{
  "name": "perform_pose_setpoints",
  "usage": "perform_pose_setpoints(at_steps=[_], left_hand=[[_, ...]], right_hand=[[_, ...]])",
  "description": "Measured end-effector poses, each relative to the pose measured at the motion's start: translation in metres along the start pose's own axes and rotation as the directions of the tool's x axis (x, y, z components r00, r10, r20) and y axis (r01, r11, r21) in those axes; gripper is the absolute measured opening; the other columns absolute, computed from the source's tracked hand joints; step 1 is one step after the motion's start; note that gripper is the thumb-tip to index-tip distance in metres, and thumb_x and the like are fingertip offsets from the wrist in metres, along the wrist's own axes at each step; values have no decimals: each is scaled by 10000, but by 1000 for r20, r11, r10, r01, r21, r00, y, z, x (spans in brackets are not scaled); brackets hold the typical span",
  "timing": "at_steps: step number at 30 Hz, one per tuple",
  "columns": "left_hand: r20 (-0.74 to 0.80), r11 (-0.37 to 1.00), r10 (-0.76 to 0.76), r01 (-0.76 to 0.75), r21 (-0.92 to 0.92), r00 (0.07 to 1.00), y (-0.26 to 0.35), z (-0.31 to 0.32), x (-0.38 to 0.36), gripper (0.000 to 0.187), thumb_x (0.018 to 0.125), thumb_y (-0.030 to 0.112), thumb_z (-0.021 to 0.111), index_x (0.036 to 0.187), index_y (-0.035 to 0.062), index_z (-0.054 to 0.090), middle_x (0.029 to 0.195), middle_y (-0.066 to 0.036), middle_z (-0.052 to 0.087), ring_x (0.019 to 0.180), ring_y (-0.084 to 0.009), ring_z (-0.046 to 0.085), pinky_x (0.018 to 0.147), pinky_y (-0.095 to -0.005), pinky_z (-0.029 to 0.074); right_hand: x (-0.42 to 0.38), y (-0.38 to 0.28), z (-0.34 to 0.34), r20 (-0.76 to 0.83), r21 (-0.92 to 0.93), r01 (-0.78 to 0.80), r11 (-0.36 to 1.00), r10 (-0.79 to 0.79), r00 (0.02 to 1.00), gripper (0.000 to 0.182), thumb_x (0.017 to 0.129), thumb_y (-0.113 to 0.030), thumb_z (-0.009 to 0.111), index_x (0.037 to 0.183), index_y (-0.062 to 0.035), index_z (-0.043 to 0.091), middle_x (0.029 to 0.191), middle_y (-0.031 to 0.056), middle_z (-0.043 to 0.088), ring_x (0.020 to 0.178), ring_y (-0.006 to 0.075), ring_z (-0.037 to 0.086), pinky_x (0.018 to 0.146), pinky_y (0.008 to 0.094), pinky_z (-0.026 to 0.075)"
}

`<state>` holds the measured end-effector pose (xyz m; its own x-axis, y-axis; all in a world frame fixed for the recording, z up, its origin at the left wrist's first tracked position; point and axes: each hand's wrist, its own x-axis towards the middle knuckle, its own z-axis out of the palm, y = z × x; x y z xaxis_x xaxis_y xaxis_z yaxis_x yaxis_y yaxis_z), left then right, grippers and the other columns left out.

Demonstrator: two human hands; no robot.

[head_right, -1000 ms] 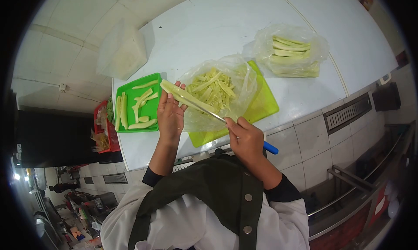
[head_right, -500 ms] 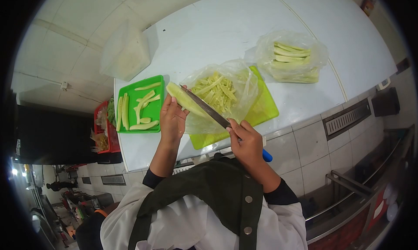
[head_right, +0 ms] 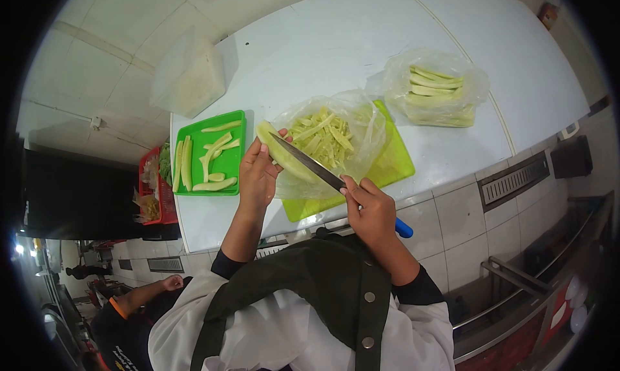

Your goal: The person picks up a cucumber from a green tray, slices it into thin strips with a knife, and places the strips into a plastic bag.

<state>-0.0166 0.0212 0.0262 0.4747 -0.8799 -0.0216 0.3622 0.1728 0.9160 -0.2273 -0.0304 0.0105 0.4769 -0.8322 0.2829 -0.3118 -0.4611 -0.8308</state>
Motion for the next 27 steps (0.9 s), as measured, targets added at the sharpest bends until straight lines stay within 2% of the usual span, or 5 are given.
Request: perform_pose_setpoints(at_steps=[5,11,20,27], left_hand=[[-7,1000,-3,3,6,1000,-1,1,0,379,961,152,354,1304,-8,364,1284,-192,456,1161,-265,484,901,-393,453],[-10,1000,-13,13,0,1000,2,4,1,377,963,143,345,1306,-12,361,1285,-192,455,1166,-271,479,910,-401,452],[15,999,-27,27,17,1000,1,9,4,382,966,138,335,1315,-17,349,1287,-182,456,1169,-277,476,905,-404,458],[0,1000,-26,26,13,1000,-4,21,1,395,968,133,328,1339,-4,326,1289,-170,459,1166,-274,481,908,-388,454]], right_hand=[[1,4,2,-2,-10,10,1000,-10,1000,212,781,-55,635,991,-32,658,611,92,436,465,212,449,453,301,370],[3,14,8,50,141,-34,989,28,998,217,776,-43,639,986,10,643,606,114,454,478,209,455,468,291,371],[8,19,9,51,198,-6,980,-4,999,227,761,-14,649,980,45,630,592,110,456,487,182,436,477,268,355],[5,26,23,67,366,-92,926,73,995,234,772,-14,653,982,83,617,596,81,492,522,92,425,501,238,360]])
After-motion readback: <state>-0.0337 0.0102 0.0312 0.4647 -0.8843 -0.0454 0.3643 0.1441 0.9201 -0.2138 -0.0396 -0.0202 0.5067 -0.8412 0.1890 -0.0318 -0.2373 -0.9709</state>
